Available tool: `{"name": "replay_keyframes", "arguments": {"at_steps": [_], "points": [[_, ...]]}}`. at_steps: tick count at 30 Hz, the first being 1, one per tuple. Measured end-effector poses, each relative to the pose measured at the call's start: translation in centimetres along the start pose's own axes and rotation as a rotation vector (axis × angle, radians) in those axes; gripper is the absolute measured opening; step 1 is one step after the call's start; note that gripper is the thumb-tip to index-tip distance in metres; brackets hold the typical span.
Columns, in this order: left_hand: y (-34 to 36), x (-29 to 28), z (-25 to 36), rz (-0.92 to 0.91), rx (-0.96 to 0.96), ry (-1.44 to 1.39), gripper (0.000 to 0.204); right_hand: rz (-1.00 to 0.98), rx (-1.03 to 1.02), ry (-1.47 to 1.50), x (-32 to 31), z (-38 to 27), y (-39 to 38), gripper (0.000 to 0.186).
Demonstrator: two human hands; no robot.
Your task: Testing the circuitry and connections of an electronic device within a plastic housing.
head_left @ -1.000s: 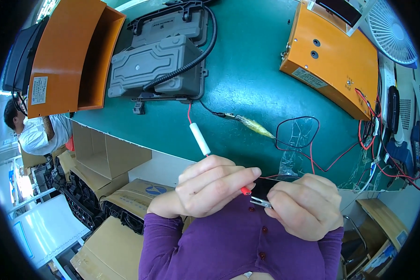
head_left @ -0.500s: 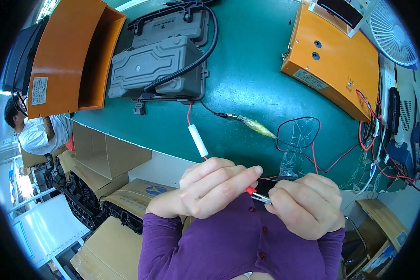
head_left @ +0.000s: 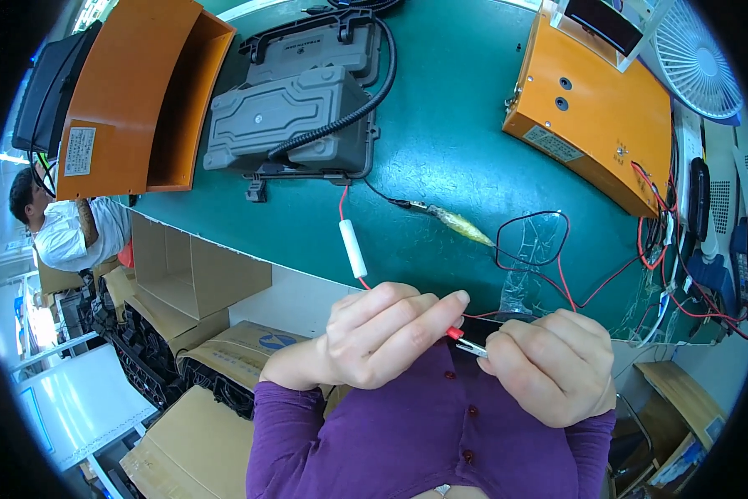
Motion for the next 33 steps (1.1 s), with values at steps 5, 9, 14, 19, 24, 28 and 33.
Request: {"name": "replay_keyframes", "arguments": {"at_steps": [5,9,14,19,24,28,33], "points": [[-0.1,0.2,0.2,-0.046,-0.009,0.017,0.033,0.005,0.005,-0.053,-0.1,0.1,0.0,0.016],[0.0,0.6,0.3,-0.131,-0.012,0.075,0.032,-0.067,-0.009,-0.098,0.6,0.3,0.2,0.015],[-0.3,-0.7,0.0,-0.091,-0.028,0.038,0.031,-0.195,0.039,0.027,0.9,0.2,1.0,0.022],[-7.5,-5.6,-4.1,-0.140,-0.547,-0.312,0.019,-0.578,0.231,-0.001,-1.4,1.0,0.0,0.050],[-15.3,2.7,-4.6,-0.357,-0.861,-0.304,0.056,-0.449,-0.046,-0.160,0.1,-0.8,8.3,0.060],[-13.3,13.1,-5.4,-0.154,-0.879,-0.747,0.019,-0.223,-0.103,-0.238,8.1,0.8,16.9,0.068],[-19.1,8.6,-9.4,-0.347,-1.011,0.130,0.012,-0.371,-0.025,-0.221,11.1,5.9,17.2,0.073]]}}
Point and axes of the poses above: each hand's wrist, its own y-axis towards the middle knuckle, its own x-axis out of the palm, z = x × y, the point moved 6 cm from there along y, towards the middle knuckle, and after that the axes turned 3 degrees about -z, right-handed, at the moved point
